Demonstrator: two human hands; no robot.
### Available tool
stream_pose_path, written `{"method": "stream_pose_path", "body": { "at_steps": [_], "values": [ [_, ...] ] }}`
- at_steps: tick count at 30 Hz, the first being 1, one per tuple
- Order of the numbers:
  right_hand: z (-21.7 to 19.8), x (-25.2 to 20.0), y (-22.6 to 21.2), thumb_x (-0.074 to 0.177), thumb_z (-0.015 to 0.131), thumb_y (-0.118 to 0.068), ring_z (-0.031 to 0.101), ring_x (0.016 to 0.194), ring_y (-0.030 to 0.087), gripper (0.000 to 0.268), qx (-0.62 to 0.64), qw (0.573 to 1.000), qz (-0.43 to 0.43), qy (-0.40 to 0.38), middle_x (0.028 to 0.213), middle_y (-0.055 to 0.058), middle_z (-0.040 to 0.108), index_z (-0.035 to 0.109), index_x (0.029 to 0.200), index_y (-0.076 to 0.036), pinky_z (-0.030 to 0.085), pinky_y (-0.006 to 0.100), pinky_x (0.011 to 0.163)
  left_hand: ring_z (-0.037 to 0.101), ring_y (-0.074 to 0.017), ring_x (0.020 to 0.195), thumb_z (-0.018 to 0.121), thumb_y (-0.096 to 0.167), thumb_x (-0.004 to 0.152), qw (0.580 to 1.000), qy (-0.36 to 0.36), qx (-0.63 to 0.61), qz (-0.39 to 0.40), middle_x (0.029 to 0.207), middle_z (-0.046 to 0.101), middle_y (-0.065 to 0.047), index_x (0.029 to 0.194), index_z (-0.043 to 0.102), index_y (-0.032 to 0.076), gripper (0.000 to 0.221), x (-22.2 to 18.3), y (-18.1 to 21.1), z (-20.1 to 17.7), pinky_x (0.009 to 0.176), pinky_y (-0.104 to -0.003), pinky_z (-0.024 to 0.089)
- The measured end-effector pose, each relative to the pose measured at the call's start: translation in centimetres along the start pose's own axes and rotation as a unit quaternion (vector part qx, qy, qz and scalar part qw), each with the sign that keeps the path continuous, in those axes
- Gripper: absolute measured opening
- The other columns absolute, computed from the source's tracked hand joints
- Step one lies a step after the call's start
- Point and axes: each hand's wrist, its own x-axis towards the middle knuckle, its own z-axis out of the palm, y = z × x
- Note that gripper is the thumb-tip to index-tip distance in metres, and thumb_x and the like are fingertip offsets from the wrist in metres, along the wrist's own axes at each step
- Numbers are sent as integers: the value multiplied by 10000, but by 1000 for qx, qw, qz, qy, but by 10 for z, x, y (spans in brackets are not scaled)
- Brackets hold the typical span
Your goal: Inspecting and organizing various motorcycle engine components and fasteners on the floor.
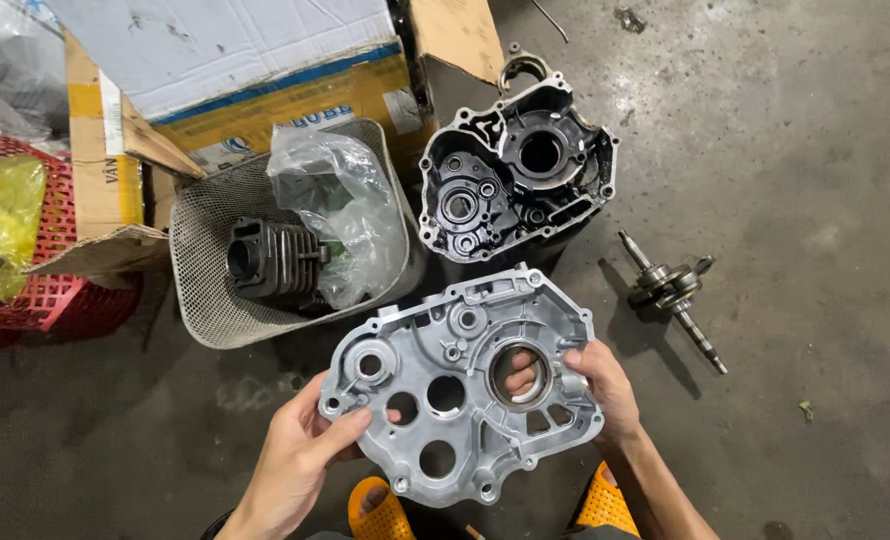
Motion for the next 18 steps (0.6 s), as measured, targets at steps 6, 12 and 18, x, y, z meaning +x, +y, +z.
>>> {"method": "stream_pose_path", "body": {
  "at_steps": [6, 12, 18],
  "values": [
    [-8, -3, 4, 942, 524, -217, 767, 844, 345, 506, 25, 1000, 2, -13, 981, 337, 749, 607, 1178, 223, 620, 422, 806, 756, -214, 952, 693, 141, 858, 1000, 11, 7, 4, 1076, 785, -163, 1340, 599, -3, 512, -1, -3, 5, 762, -394, 623],
    [-12, -6, 6, 926, 543, -234, 764, 911, 337, 533, 42, 999, 26, -14, 1047, 336, 737, 594, 1205, 218, 611, 407, 848, 771, -257, 975, 719, 123, 804, 998, 61, 6, 2, 1106, 764, -191, 1360, 590, -33, 592, -13, 14, 25, 796, -413, 642],
    [-27, -3, 14, 823, 720, -116, 754, 898, 243, 431, -85, 980, 99, 149, 1055, 209, 754, 617, 1182, 99, 632, 390, 805, 774, -268, 987, 744, 71, 766, 994, 98, 41, 33, 1133, 765, -218, 1401, 546, -76, 681, -22, 19, 24, 833, -414, 623]
  ]
}}
